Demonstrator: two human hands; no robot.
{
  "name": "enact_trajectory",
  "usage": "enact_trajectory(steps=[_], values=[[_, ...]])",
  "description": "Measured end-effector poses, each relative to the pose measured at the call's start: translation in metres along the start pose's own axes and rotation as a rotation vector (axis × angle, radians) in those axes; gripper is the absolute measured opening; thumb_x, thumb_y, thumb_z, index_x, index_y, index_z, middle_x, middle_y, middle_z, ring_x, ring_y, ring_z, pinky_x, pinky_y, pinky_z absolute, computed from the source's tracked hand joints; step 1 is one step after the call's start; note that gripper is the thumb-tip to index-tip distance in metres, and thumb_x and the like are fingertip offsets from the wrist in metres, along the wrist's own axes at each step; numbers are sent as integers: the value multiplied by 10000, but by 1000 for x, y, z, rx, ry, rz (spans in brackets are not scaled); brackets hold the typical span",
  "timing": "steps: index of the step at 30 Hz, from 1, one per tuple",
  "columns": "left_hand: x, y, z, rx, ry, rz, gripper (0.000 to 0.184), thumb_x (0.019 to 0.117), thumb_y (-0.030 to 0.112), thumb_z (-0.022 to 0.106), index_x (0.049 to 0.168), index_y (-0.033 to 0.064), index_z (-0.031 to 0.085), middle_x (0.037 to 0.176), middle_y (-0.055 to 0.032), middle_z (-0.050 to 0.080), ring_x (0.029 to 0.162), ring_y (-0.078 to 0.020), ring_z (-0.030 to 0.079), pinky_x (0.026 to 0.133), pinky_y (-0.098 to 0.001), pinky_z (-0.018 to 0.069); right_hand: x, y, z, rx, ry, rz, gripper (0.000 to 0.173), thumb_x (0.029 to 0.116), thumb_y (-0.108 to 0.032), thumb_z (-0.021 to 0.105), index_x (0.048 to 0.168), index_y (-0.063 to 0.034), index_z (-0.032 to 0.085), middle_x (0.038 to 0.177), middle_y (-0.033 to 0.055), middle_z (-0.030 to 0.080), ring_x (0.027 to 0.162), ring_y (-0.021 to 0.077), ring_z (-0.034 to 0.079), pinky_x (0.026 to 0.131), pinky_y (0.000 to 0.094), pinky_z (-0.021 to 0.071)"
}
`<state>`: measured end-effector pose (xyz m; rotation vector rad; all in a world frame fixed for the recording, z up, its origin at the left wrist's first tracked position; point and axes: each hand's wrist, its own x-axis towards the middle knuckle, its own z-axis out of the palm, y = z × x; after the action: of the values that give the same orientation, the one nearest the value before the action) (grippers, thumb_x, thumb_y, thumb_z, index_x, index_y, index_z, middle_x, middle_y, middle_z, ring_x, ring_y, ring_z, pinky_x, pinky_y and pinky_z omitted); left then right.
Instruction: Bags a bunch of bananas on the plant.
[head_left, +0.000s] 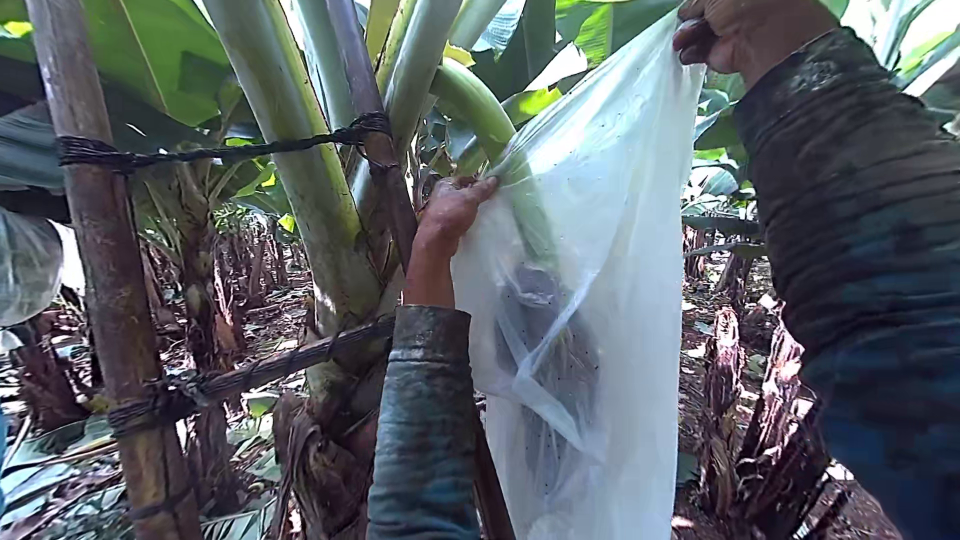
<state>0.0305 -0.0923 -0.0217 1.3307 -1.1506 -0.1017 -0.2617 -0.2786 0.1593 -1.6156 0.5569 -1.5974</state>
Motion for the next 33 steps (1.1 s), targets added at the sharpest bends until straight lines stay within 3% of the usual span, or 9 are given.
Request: enact_trajectory(steps=[7,12,15,17,19,23,26,31,33], values=[[24,-3,18,-289,599,-211,519,1088,346,465,1469,-7,448,1415,-244,532,1301,-334,528,1042,-544,451,-30,-5,45,-217,-361,-95,99,977,-116,601,1066,-90,566,721,31,627,497,121,600,466,261,540],[39,20,18,-403,628,-190,444,1083,229,395,1457,-4,451,1417,-225,522,1301,-316,527,1036,-521,472,-41,-20,52,-443,-631,-112,288,947,-337,719,1128,-113,699,749,14,642,487,64,527,455,197,469],[51,13,18,-519,653,33,225,1048,185,521,1141,60,683,1108,-105,672,1065,-194,636,918,-414,526,-39,-28,50,-643,-572,-79,176,921,-257,745,959,-93,693,596,11,536,412,62,416,390,203,362],[53,16,16,-549,620,112,239,1021,179,470,1011,70,683,978,-82,665,975,-182,640,857,-421,531,-33,-27,51,-637,-539,-85,142,923,-200,740,911,-74,675,561,12,516,384,56,386,367,200,327],[54,15,12,-455,543,200,369,1077,276,354,1088,48,644,1047,-103,641,1031,-189,613,914,-426,509,-30,-25,60,-585,-474,-126,148,923,-185,743,995,-78,671,604,9,533,410,61,411,387,203,363],[50,11,9,-61,327,98,669,1017,632,450,1124,31,721,1203,-176,693,1197,-290,629,1026,-575,468,-23,-21,88,-480,-357,-194,261,932,-185,739,1159,-95,646,743,28,617,466,73,491,423,214,434],[52,8,5,-161,251,63,484,1026,485,562,1149,34,686,1158,-157,677,1106,-250,639,964,-510,507,-28,-25,109,-474,-343,-202,281,965,-187,707,1215,-100,612,826,47,638,495,85,543,430,219,473],[63,14,6,-339,567,-47,440,1107,347,426,1347,13,581,1355,-198,598,1299,-277,550,1083,-493,443,-47,-30,142,-450,-438,-224,187,998,-121,640,1157,-58,566,746,63,624,462,103,567,418,234,502],[66,18,12,-378,637,-84,364,1095,273,446,1304,19,601,1295,-185,622,1237,-268,580,1029,-479,477,-49,-28,159,-421,-475,-284,192,993,-88,626,1165,-41,556,766,76,615,454,113,557,408,245,498]])
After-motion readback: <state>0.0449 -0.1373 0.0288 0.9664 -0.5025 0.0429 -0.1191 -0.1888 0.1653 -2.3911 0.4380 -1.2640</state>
